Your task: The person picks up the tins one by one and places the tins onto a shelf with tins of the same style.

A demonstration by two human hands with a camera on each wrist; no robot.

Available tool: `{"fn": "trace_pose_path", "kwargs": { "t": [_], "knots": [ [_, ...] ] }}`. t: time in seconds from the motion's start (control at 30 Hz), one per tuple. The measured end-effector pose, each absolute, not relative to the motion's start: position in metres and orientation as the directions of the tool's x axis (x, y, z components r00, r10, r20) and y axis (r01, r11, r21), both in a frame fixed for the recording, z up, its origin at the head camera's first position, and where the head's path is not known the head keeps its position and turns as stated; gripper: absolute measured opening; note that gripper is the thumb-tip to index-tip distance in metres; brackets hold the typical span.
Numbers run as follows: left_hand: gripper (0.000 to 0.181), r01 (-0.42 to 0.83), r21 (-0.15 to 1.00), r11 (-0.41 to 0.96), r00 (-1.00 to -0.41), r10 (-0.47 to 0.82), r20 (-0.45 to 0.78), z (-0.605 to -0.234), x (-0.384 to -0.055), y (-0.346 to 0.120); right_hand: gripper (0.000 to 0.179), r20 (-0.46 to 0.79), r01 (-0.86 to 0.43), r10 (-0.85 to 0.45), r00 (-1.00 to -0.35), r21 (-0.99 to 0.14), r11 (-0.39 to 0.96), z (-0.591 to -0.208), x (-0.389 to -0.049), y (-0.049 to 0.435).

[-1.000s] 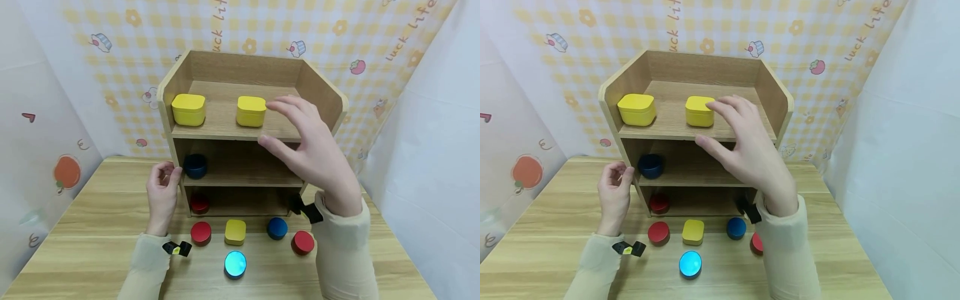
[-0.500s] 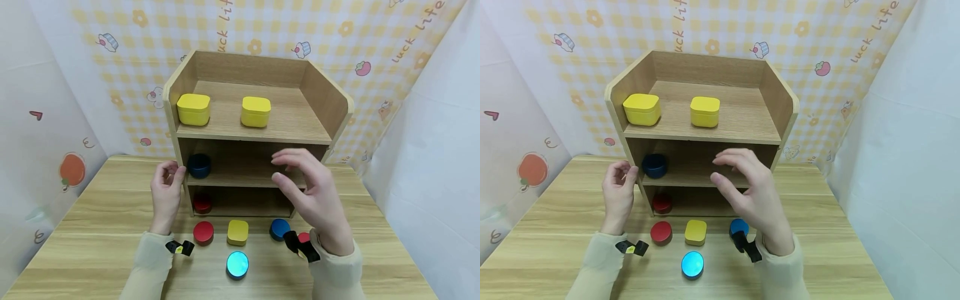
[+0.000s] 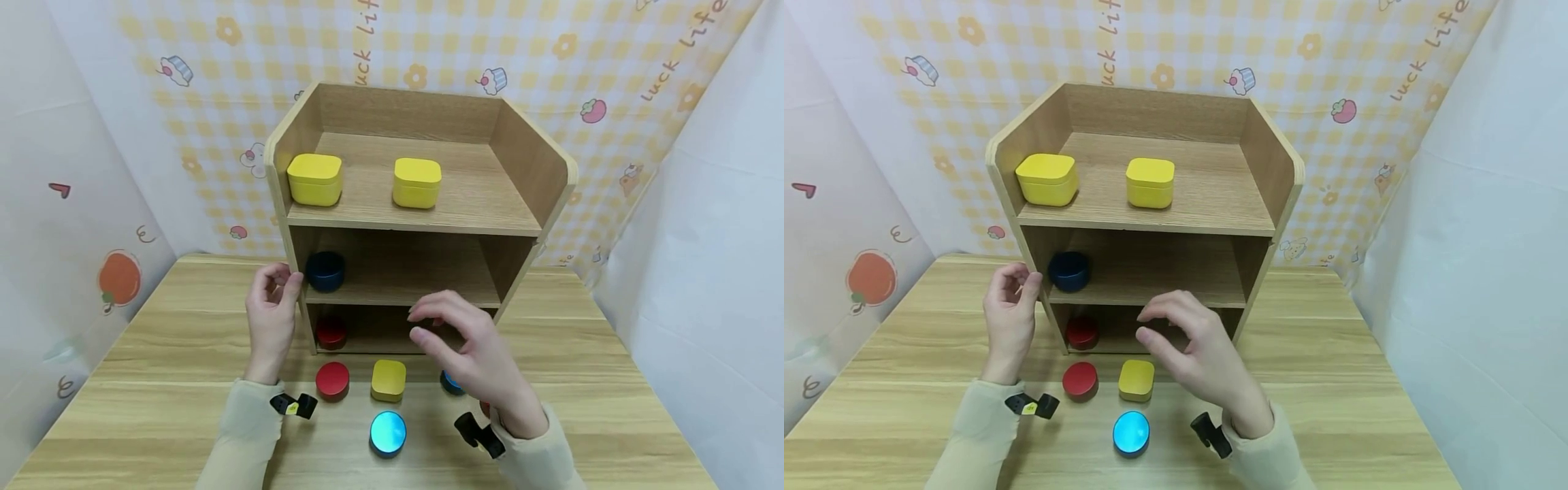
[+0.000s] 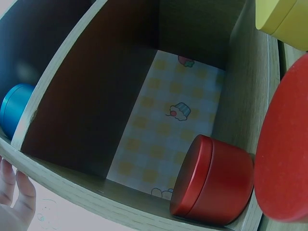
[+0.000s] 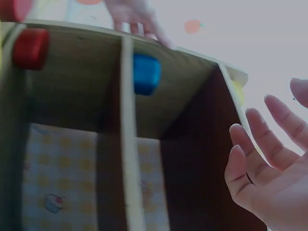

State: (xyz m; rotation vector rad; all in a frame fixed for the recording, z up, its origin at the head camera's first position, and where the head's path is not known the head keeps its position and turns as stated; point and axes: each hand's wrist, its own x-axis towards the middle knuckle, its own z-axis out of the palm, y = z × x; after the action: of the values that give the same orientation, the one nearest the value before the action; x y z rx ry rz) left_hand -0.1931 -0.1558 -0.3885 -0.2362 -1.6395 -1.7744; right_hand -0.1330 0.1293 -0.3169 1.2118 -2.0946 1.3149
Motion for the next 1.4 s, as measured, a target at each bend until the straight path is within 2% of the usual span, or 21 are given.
{"fn": "trace_pose_path", "kwargs": {
  "t": [0.5, 0.87, 1.1, 1.4],
  "knots": [
    [0.023, 0.585, 0.808, 0.069, -0.741, -0.36, 0.567, -0.392, -0.196, -0.158, 0.011, 0.518, -0.724, -0.54, -0.664, -0.625, 0.29, -0.357, -0.135, 0.127],
    [0.022, 0.581, 0.81, 0.074, -0.743, -0.358, 0.566, -0.391, -0.195, -0.157, 0.011, 0.446, -0.672, -0.557, -0.7, -0.675, 0.303, -0.375, -0.138, 0.126],
    [0.023, 0.576, 0.813, 0.086, -0.744, -0.356, 0.565, -0.389, -0.193, -0.158, 0.01, 0.428, -0.678, -0.59, -0.684, -0.671, 0.3, -0.389, -0.145, 0.119],
    [0.022, 0.557, 0.826, 0.093, -0.751, -0.369, 0.548, -0.389, -0.192, -0.157, 0.02, 0.211, -0.537, -0.614, -0.761, -0.735, 0.413, -0.406, -0.149, 0.114]
  ]
}}
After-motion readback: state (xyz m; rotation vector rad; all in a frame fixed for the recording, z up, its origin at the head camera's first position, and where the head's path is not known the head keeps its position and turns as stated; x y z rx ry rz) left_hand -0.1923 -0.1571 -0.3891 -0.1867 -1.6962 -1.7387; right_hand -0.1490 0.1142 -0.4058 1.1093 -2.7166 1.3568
